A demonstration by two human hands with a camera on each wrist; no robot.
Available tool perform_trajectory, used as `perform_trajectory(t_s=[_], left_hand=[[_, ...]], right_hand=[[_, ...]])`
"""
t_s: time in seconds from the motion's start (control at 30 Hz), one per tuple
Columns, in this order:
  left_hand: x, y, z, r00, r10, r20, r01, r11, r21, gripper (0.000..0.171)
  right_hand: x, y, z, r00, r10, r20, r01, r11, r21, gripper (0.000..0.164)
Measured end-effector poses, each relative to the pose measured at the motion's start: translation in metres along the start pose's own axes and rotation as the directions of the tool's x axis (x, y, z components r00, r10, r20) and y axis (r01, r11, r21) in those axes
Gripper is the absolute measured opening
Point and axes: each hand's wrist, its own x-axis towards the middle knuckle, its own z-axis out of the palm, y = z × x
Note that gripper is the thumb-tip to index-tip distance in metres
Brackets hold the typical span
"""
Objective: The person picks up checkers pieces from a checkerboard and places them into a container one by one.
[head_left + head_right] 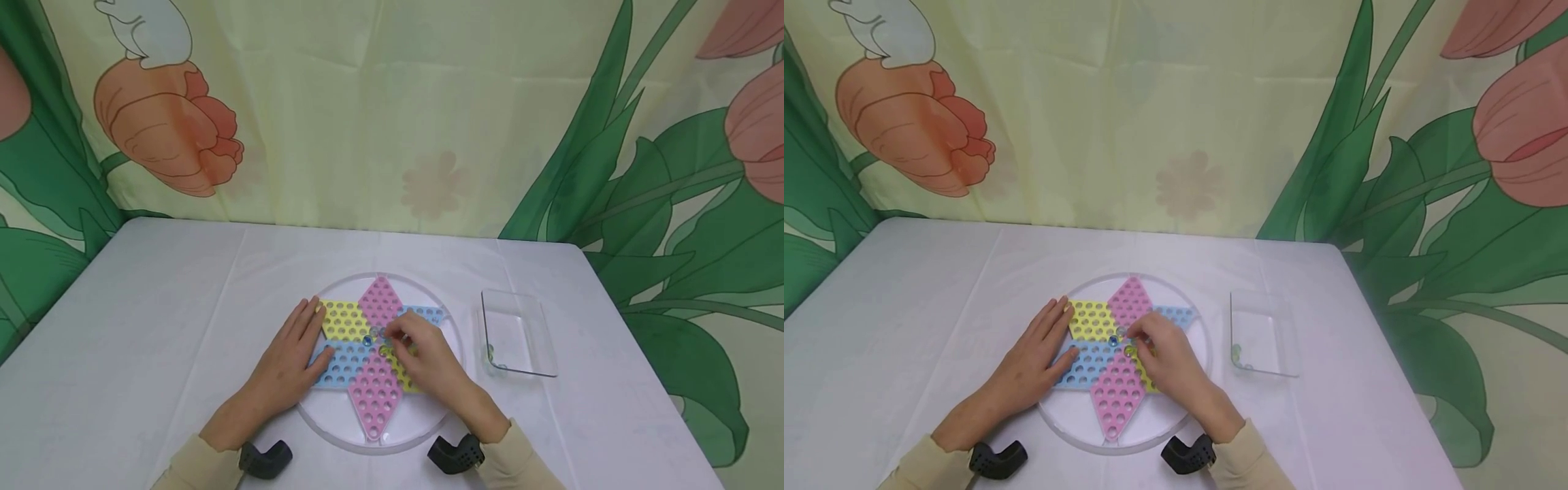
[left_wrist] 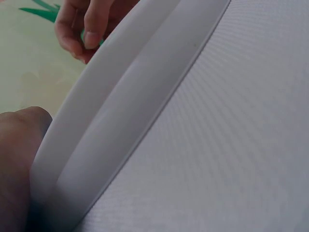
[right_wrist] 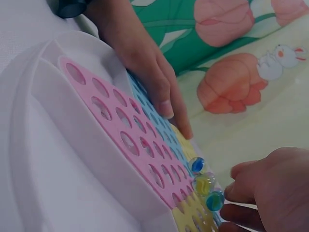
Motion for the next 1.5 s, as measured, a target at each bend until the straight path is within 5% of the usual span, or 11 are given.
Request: perform_trajectory(t_s=[1.03, 1.5], left_hand=[[-0.0001, -0.0002, -0.0003, 1.0, 0.006, -0.012, -0.006, 1.0, -0.001, 0.071], [0.0003, -0.0002, -0.0014, 1.0, 0.001, -0.003, -0.001, 1.0, -0.006, 0.071]], right_hand=[[-0.0011, 0.0004, 0.0094, 0.999, -0.028, -0.022, 0.024, 0.989, -0.144, 0.019], [-0.0006, 0.0, 0.0093, 1.0, 0.021, -0.012, -0.023, 0.989, -0.148, 0.017]])
